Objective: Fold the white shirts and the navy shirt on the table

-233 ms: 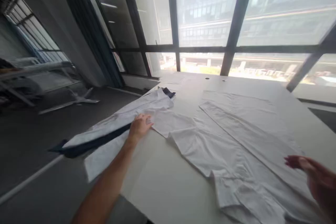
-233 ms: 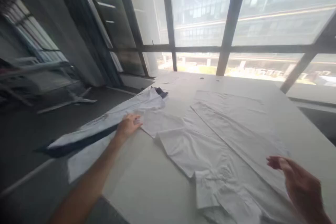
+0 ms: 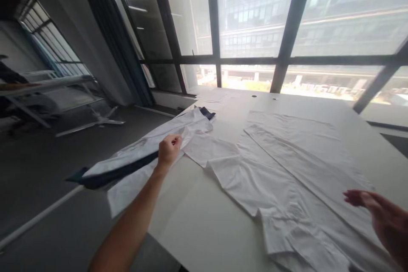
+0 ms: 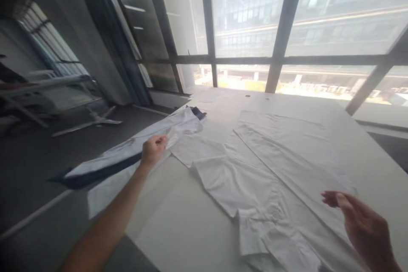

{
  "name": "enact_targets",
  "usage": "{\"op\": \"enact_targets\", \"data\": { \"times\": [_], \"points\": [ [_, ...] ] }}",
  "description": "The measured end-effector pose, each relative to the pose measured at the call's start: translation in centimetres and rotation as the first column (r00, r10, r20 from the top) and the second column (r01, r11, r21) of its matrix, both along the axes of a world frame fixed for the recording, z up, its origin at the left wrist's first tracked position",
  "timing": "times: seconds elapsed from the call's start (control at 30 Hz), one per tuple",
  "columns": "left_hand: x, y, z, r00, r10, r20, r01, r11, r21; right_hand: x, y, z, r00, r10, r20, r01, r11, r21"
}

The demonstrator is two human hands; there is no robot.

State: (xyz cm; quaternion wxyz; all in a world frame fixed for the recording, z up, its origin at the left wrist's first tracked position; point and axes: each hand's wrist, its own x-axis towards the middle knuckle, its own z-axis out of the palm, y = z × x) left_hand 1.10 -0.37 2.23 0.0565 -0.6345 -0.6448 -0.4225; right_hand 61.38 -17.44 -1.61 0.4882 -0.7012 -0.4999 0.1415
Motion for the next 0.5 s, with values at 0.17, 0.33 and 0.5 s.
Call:
{"op": "enact_targets", "data": {
  "times": [0.17,0.33,0.5],
  "points": [
    [7.1,-2.4,4.5,0.959,-0.253,0.125,0.233,0.961,0.151,-3.4,2.1,0.0,0.966,0.220,-0.139,-0.225,0.974,-0.024],
    [18.3,-5.8,5.2,0.793,-0.552,0.258,0.522,0.834,0.178,-11.1,4.1,1.6,0.655,0.562,-0.505,-0.661,0.750,-0.024],
    [25.4,-8.1,1.0,0.634,-0.767,0.105,0.773,0.631,-0.056,-15.9,5.9,2.1,0.236,0.346,-0.908,-0.721,0.689,0.075]
  ]
}}
